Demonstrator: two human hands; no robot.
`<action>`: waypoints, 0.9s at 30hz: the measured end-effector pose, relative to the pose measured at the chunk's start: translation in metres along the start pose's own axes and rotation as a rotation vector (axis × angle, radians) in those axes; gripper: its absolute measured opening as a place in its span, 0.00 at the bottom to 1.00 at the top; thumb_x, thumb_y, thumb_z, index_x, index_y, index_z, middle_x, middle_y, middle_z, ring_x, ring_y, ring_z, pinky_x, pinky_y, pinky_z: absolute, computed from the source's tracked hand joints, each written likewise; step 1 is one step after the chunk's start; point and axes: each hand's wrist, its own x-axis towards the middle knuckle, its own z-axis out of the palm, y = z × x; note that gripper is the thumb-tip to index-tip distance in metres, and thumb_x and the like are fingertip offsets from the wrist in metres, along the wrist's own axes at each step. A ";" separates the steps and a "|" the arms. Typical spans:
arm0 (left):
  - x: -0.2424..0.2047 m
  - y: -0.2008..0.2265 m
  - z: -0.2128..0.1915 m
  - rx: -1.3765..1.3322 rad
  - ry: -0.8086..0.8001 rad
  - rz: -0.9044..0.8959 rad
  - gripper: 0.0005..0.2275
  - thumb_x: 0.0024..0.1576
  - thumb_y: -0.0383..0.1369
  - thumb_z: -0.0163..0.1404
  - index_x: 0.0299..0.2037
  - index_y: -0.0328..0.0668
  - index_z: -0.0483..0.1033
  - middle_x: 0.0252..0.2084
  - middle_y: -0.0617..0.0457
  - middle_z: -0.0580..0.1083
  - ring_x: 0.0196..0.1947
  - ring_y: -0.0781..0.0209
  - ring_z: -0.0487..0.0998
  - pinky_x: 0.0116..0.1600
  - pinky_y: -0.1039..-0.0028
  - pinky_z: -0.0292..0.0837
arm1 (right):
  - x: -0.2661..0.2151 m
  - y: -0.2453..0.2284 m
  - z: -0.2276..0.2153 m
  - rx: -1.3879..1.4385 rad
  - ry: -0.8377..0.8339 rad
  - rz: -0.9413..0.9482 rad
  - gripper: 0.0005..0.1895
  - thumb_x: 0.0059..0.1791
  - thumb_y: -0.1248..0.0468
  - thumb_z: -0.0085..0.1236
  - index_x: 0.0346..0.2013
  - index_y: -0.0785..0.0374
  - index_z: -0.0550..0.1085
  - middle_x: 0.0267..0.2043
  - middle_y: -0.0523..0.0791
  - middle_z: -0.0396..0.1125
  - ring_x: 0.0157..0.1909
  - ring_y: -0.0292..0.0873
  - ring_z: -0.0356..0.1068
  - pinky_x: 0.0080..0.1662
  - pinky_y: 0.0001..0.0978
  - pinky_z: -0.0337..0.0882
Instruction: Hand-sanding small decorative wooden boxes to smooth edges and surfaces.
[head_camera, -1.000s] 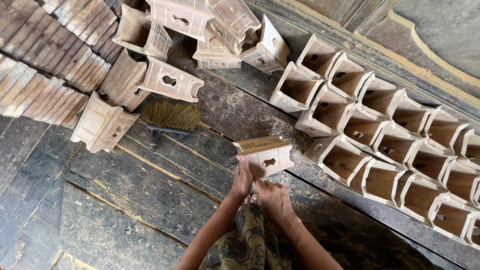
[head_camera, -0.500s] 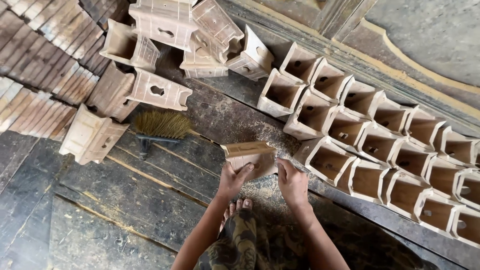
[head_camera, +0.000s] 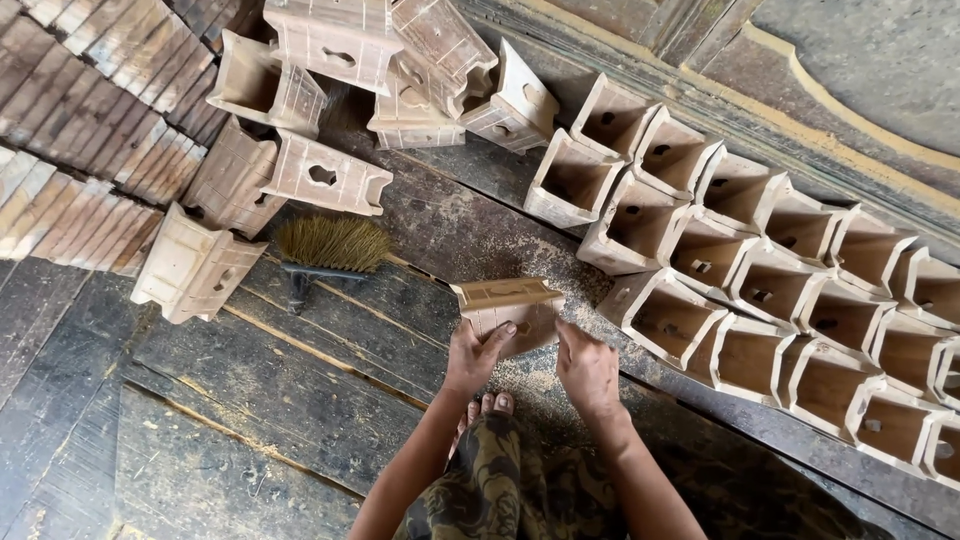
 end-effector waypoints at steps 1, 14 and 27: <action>0.004 0.013 0.000 -0.002 0.002 0.000 0.12 0.52 0.27 0.62 0.45 0.33 0.80 0.34 0.28 0.75 0.32 0.40 0.81 0.38 0.57 0.77 | -0.008 0.003 0.002 -0.002 -0.001 -0.002 0.13 0.54 0.66 0.51 0.49 0.51 0.80 0.35 0.46 0.79 0.30 0.44 0.80 0.38 0.34 0.80; 0.042 0.157 -0.035 -0.568 -0.219 -0.556 0.24 0.61 0.48 0.32 0.52 0.36 0.71 0.51 0.39 0.78 0.54 0.49 0.78 0.52 0.67 0.77 | -0.035 0.016 -0.030 -0.153 -0.723 0.258 0.09 0.58 0.59 0.44 0.50 0.50 0.72 0.32 0.39 0.73 0.30 0.35 0.71 0.35 0.28 0.73; 0.026 0.039 -0.002 -0.634 -0.152 -0.297 0.24 0.62 0.34 0.54 0.64 0.29 0.62 0.53 0.36 0.75 0.49 0.53 0.77 0.53 0.53 0.74 | -0.009 0.013 -0.038 0.260 0.015 0.050 0.05 0.49 0.67 0.62 0.36 0.56 0.83 0.29 0.50 0.75 0.31 0.54 0.77 0.33 0.44 0.76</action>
